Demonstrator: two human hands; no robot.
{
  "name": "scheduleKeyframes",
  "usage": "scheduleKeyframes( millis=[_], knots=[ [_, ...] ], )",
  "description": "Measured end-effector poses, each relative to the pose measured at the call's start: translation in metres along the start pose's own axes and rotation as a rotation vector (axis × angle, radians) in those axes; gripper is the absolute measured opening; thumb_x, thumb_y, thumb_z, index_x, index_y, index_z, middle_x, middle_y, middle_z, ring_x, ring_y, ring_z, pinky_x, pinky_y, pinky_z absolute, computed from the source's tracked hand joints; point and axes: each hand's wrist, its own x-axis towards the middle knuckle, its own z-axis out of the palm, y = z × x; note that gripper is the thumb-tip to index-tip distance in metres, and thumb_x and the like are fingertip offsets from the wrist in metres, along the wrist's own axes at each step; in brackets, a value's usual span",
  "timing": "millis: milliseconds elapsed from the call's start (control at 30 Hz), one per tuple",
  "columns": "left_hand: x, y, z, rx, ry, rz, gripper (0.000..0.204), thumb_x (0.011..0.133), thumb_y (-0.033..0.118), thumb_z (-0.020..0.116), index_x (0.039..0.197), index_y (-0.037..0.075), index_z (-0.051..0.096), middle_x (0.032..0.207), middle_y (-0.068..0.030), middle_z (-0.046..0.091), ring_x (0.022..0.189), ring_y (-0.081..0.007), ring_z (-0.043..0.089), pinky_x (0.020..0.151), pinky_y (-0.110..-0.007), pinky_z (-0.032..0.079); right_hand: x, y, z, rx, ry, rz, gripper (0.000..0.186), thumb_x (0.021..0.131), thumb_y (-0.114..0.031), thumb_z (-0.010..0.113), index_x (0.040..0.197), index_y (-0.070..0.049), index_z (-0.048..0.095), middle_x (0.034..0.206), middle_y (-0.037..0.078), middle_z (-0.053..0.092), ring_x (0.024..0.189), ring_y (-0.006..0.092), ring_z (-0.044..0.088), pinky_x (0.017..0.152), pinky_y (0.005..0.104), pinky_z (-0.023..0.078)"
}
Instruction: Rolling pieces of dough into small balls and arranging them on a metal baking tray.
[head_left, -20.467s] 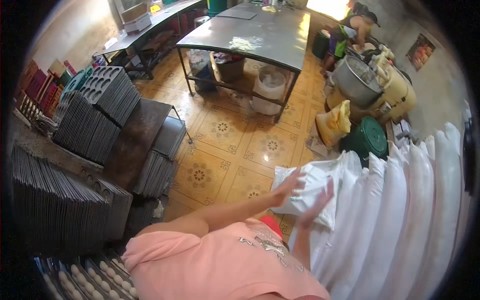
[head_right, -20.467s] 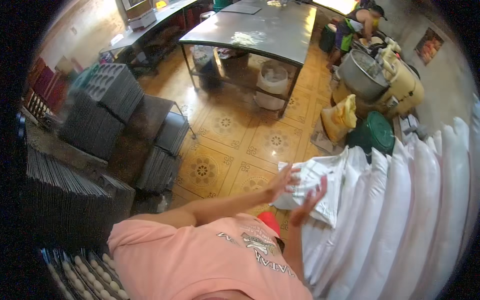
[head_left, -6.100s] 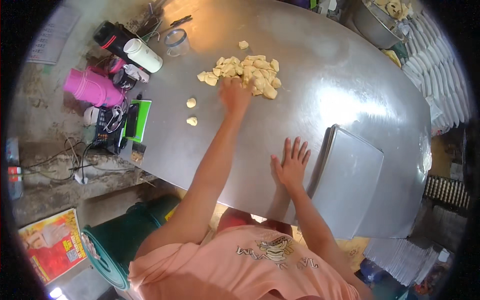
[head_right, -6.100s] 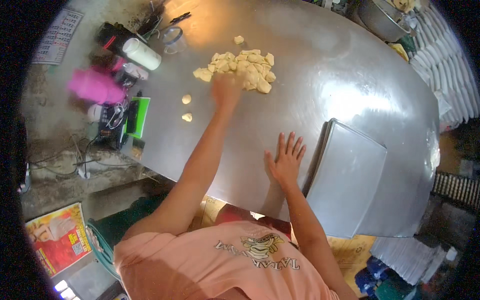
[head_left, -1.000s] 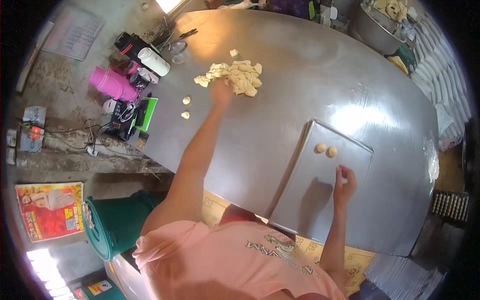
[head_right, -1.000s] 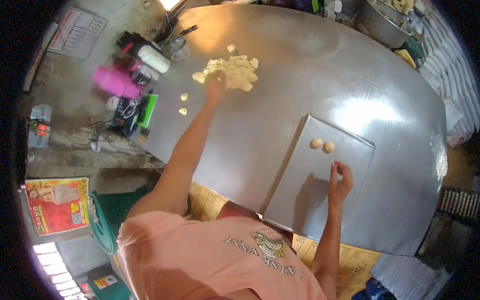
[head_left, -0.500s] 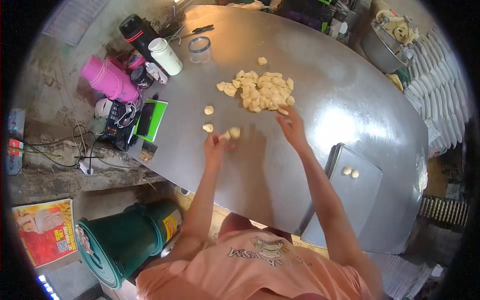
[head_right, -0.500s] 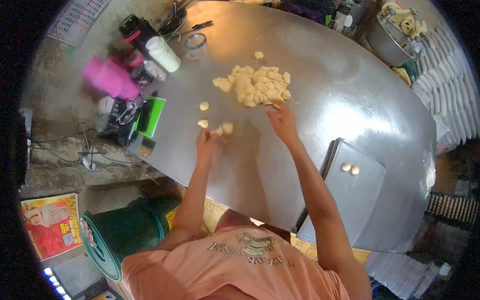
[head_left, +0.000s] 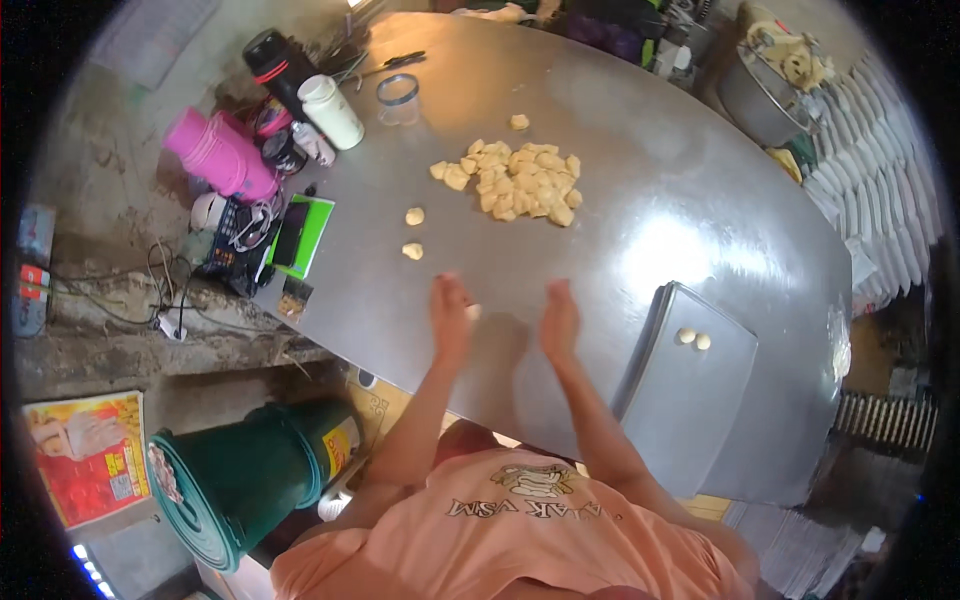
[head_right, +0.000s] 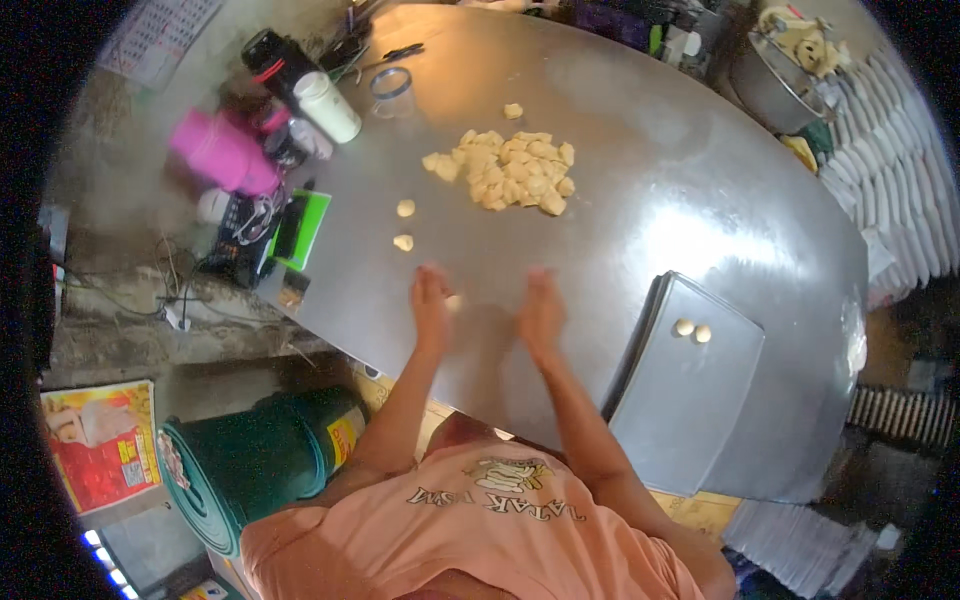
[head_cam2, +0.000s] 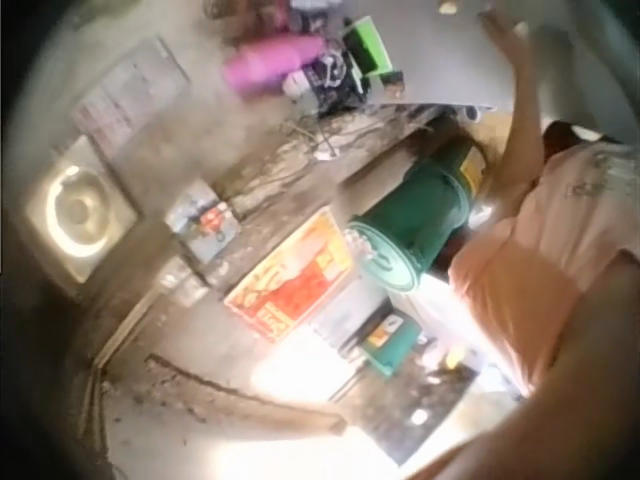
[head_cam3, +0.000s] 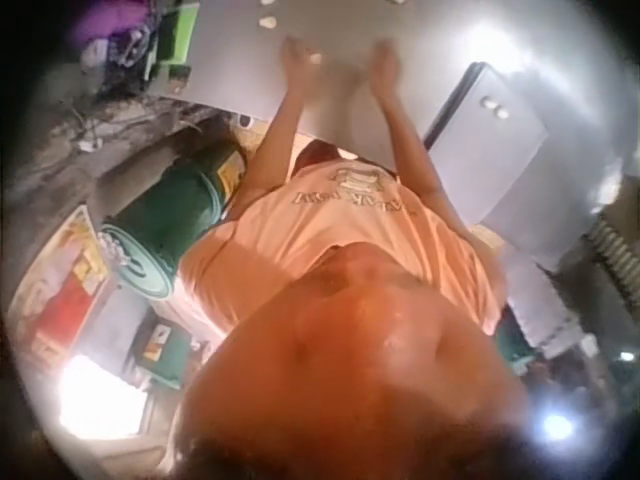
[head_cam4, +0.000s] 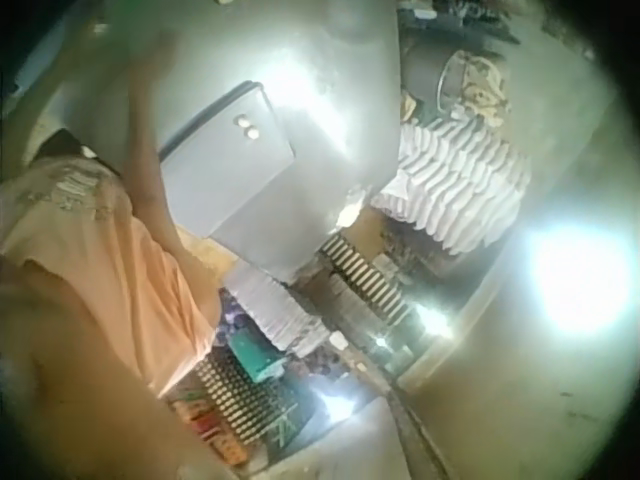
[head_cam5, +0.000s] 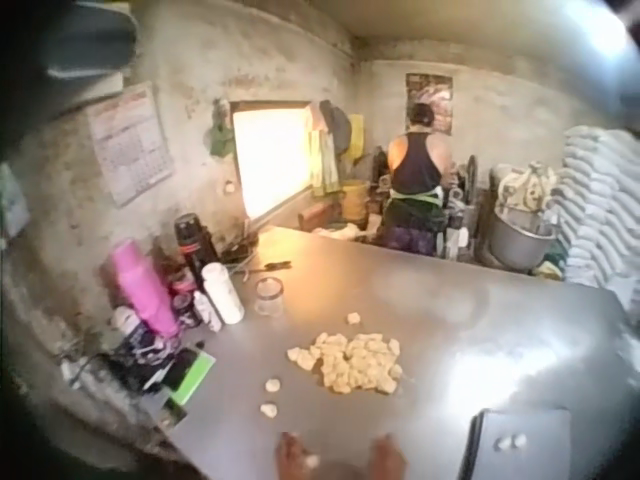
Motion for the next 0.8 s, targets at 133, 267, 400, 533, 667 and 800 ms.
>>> scheduleKeyframes(
  millis=[133, 267, 400, 533, 667, 800],
  knots=[
    [-0.017, -0.06, -0.046, 0.532, 0.022, 0.171, 0.03, 0.113, 0.033, 0.052, 0.111, 0.005, 0.061, 0.093, -0.0187, 0.062, 0.091, -0.0311, 0.066, 0.08, -0.045, 0.053, -0.008, 0.041, -0.079, -0.538, -0.038, 0.155, 0.025, 0.106, -0.025, 0.056, 0.101, -0.001, 0.061, 0.095, 0.022, 0.062, 0.091, 0.0446, 0.058, 0.084, 0.0545, 0.044],
    [0.037, -0.102, -0.044, 1.341, -0.132, 0.74, 0.017, 0.108, 0.018, 0.054, 0.113, 0.003, 0.061, 0.102, -0.0207, 0.065, 0.101, -0.0381, 0.065, 0.089, -0.052, 0.05, 0.001, 0.072, -0.061, -0.616, 0.009, -0.197, 0.02, 0.105, -0.022, 0.056, 0.1, -0.003, 0.062, 0.104, 0.021, 0.063, 0.102, 0.0401, 0.058, 0.091, 0.0536, 0.042],
    [0.057, -0.086, -0.056, 1.282, -0.167, 0.652, 0.014, 0.104, 0.009, 0.055, 0.115, 0.003, 0.061, 0.107, -0.0181, 0.065, 0.103, -0.0356, 0.064, 0.09, -0.05, 0.049, 0.022, 0.089, -0.062, -0.666, -0.042, -0.217, 0.018, 0.105, -0.019, 0.055, 0.102, -0.003, 0.063, 0.105, 0.02, 0.062, 0.105, 0.0392, 0.057, 0.094, 0.0541, 0.041],
    [0.013, -0.079, -0.074, 1.061, -0.117, 0.425, 0.022, 0.106, 0.021, 0.055, 0.118, 0.003, 0.061, 0.111, -0.0189, 0.065, 0.106, -0.0349, 0.062, 0.092, -0.051, 0.047, -0.016, 0.072, -0.081, -0.663, -0.092, 0.005, 0.019, 0.104, -0.017, 0.054, 0.107, 0.0, 0.063, 0.109, 0.022, 0.06, 0.108, 0.0397, 0.056, 0.096, 0.0562, 0.041],
    [0.021, -0.101, -0.063, 1.435, -0.223, 0.816, 0.028, 0.106, 0.026, 0.058, 0.12, 0.002, 0.06, 0.118, -0.0223, 0.063, 0.106, -0.0378, 0.059, 0.093, -0.054, 0.045, -0.032, 0.053, -0.037, -0.549, -0.122, -0.315, 0.019, 0.102, -0.018, 0.057, 0.107, -0.001, 0.063, 0.109, 0.023, 0.06, 0.106, 0.0424, 0.056, 0.093, 0.0566, 0.043],
    [0.069, -0.097, -0.071, 1.291, -0.167, 0.817, 0.015, 0.102, 0.021, 0.061, 0.104, 0.006, 0.064, 0.112, -0.0183, 0.066, 0.109, -0.0384, 0.061, 0.09, -0.056, 0.047, 0.016, 0.072, -0.018, -0.439, -0.174, -0.422, 0.016, 0.101, -0.017, 0.057, 0.102, -0.002, 0.062, 0.102, 0.022, 0.059, 0.102, 0.0425, 0.055, 0.09, 0.0567, 0.043]
  ],
)
